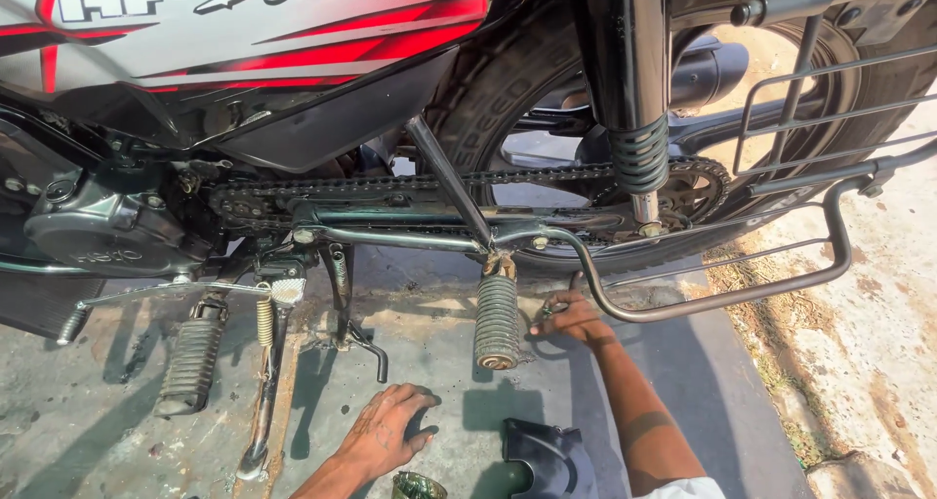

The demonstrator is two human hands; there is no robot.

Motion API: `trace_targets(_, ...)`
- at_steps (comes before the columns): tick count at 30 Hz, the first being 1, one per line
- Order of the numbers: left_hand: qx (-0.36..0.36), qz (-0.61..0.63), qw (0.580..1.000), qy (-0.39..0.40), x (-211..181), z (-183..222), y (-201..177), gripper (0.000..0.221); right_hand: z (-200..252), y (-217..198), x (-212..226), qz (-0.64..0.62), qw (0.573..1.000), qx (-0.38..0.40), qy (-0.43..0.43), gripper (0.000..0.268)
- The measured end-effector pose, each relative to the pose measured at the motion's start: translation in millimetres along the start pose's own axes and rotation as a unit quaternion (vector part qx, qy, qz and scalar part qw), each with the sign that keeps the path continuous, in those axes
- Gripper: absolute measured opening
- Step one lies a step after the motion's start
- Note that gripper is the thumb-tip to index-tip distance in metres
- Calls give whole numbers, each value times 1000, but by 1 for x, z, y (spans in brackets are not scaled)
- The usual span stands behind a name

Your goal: Lubricating the chain and adjusting mechanical components of a motorcycle.

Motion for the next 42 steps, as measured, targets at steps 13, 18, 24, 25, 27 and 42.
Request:
trace_targets(13,73,-35,995,-62,-9,3,-5,45,-35,-154,-151,135,984,-113,-15,47)
trace_targets(18,70,-48,995,-56,-21,5,-9,46,-5,-188,-98,352,894,-77,-267,25)
trace_targets(24,50,-57,997,-1,-30,11,-11,45,-32,-186,-152,239,923,-227,-197,43)
trace_targets(25,46,-56,997,-3,-26,12,-7,45,-25,-160,-130,240,922,-227,-201,43)
trace_targets(27,38,-52,998,25,-19,16,0,44,-16,-109,-96,196,948,-228,-105,64)
trace_targets(42,56,-84,993,55,21,51,39,41,90,5,194,-453,856,-196,-153,99)
Point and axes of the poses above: each hand's wrist, its own z-axis away from the middle knuckle, its own y-axis out of the palm, x = y × z, the point moved 5 cm from there along -z, towards the middle knuckle, and after that the axes turned 1 degree about -x, right-handed, at the moved point
